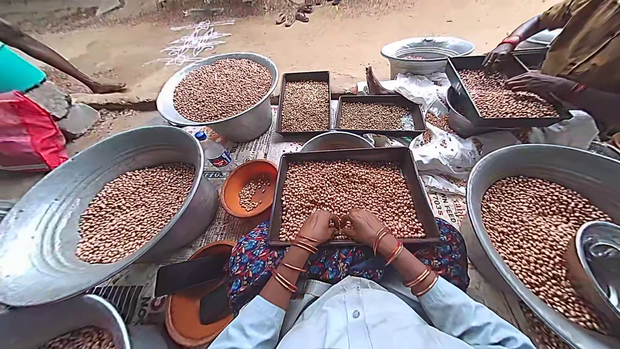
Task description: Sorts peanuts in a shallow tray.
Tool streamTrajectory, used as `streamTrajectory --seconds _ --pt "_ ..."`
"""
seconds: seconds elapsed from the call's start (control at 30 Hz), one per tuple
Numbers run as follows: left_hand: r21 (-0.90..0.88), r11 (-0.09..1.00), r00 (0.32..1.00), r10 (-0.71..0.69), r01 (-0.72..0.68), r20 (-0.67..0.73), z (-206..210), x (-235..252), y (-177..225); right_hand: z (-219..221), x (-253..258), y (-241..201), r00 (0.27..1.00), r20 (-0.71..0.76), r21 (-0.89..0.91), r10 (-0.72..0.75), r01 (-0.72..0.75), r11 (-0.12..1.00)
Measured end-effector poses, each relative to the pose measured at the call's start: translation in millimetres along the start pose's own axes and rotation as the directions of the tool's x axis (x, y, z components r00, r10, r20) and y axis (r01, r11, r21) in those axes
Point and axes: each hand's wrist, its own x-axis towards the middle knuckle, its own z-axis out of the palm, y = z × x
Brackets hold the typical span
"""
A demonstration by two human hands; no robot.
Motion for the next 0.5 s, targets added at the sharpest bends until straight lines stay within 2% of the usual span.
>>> streamTrajectory --seconds 0.2,0.3,0.33,0.4,0.47,0.5 --pt "0.063 0.998 0.999 -0.026 0.025 0.021 4 1 2 3 2 -4 0.999 0.032 -0.044 0.043 -0.041 0.998" --pt "0.073 0.997 0.999 -0.024 0.021 0.04 6 5 0 1 2 1 0.999 0.04 0.002 0.032 -0.032 0.999" --pt "0.07 0.997 0.999 -0.015 0.012 0.044 5 5 -1 -2 1 6 1.0 0.009 0.067 0.023 -0.023 0.997" --pt "0.071 0.997 0.998 0.022 -0.026 0.055 1 3 -1 -11 -1 23 0.986 -0.167 0.308 0.025 0.028 0.951" --pt "0.086 0.994 0.996 0.068 -0.073 0.06 0 1 -1 -19 0 39 0.92 -0.365 0.622 0.14 0.129 0.772" --pt "0.097 0.991 0.994 0.086 -0.092 0.063 0 1 -1 -26 1 43 0.884 -0.412 0.709 0.219 0.161 0.686"
